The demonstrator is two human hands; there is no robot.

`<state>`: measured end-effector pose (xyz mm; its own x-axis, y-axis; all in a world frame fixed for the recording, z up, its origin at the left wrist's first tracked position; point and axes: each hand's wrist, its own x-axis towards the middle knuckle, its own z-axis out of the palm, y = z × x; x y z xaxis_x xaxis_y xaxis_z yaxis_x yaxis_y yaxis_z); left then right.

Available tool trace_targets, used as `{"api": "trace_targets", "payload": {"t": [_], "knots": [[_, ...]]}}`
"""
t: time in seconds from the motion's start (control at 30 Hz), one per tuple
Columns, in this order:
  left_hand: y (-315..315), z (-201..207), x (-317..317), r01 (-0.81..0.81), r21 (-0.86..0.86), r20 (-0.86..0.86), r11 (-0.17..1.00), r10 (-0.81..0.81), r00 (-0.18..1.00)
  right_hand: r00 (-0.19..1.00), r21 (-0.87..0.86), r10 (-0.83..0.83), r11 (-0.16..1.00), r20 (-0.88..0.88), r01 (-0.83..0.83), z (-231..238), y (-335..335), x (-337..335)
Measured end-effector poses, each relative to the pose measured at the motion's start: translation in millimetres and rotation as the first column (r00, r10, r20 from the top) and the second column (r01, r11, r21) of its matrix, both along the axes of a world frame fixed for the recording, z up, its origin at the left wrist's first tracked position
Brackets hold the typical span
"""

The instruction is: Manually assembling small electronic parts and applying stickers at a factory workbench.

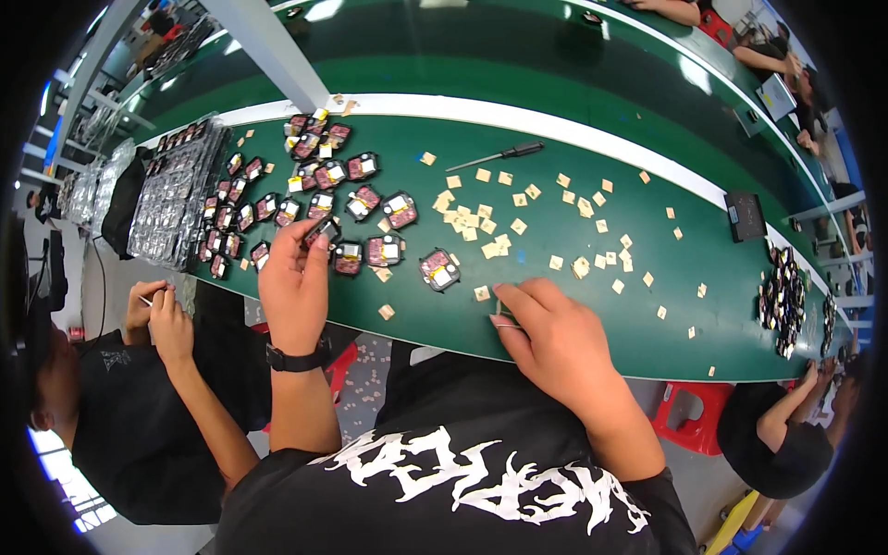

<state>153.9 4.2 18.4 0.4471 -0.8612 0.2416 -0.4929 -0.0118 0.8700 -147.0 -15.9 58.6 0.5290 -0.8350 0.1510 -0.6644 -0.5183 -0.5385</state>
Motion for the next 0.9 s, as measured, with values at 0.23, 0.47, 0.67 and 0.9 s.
{"api": "trace_targets", "payload": {"t": [0.23, 0.47, 0.67, 0.9], "knots": [[-4.9, -1.7, 63.8, -0.217, -0.02, 0.234, 0.976, 0.216, 0.948, 0.942, 0.152, -0.263, 0.96, 0.208, 0.234, -17.9, 1.7, -49.0], [-56.1, 20.3, 98.9, -0.31, 0.1, 0.493, 0.945, 0.224, 0.841, 0.771, 0.185, -0.626, 0.776, 0.114, 0.602, -39.0, 19.3, -138.2], [-116.8, -24.0, 170.3, -0.152, 0.211, 0.66, 0.966, -0.026, 0.751, 0.622, 0.091, -0.745, 0.656, 0.242, 0.749, -33.0, 35.6, -174.5], [-123.8, -23.2, 203.3, -0.101, 0.36, 0.613, 0.927, -0.154, 0.775, 0.43, -0.224, -0.895, 0.398, 0.115, 0.89, -22.4, 30.6, -278.3]]}}
